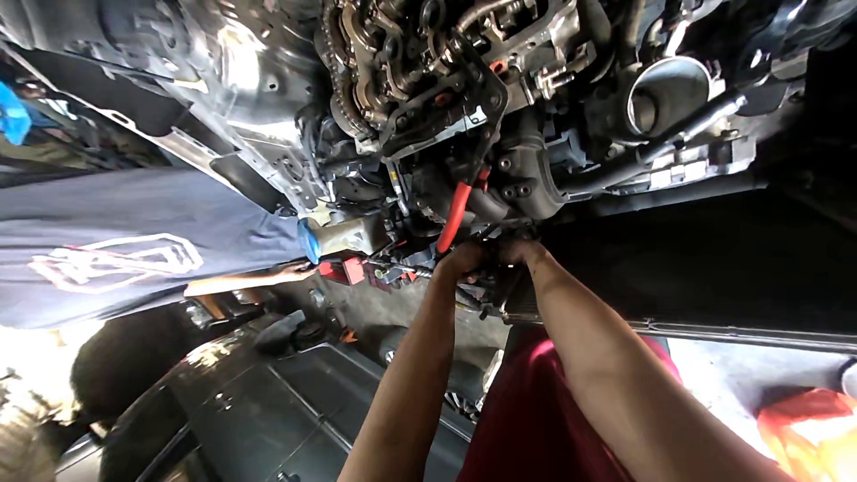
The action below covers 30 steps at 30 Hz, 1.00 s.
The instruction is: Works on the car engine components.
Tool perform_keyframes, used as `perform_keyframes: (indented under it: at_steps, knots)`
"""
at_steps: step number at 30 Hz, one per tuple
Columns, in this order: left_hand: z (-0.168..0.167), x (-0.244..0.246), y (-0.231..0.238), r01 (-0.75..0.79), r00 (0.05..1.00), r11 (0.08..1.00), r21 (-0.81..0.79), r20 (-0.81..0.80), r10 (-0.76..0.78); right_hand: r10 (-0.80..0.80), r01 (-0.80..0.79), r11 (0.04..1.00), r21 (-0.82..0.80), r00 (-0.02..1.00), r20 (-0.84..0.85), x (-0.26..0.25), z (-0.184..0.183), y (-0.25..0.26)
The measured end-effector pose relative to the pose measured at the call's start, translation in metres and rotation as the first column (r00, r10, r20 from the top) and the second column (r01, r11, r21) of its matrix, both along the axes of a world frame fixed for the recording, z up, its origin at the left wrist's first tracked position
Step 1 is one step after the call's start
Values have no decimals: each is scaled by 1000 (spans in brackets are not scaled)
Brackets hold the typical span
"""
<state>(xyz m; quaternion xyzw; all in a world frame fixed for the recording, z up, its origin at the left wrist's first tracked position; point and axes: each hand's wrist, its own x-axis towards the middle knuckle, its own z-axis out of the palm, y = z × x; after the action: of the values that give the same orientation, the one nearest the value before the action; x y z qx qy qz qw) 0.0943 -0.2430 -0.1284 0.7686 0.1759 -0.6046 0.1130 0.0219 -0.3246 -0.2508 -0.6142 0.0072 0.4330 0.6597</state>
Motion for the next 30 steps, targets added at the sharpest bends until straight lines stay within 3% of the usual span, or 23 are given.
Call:
perform_keyframes:
  at_steps: [3, 9, 13, 18, 22, 26, 30]
  knots:
    - [3, 5, 3, 185, 983, 982, 33, 14, -185, 45, -45, 999, -29, 999, 24, 1, 4, -4]
    - [31, 26, 20, 574, 812, 814, 94, 63, -580, 14, -15, 1000, -16, 996, -87, 2, -13, 9]
    - [38, 26, 28, 614, 758, 772, 165, 149, -634, 0, -2, 1000, -26, 995, -104, 2, -20, 14]
    - [33, 14, 7, 767, 621, 596, 238, -40, -783, -43, 41, 999, -16, 989, -145, -1, -9, 11]
    - [20, 11, 7, 797, 576, 548, 252, -48, -816, -48, 44, 999, -24, 981, -188, 0, 7, -1]
    - [10, 20, 18, 861, 458, 437, 260, -23, -889, -50, 39, 998, -53, 976, -210, 0, 19, -8]
    - [11, 26, 19, 868, 456, 446, 218, 4, -890, -20, 10, 999, -50, 980, -198, 2, 25, -12]
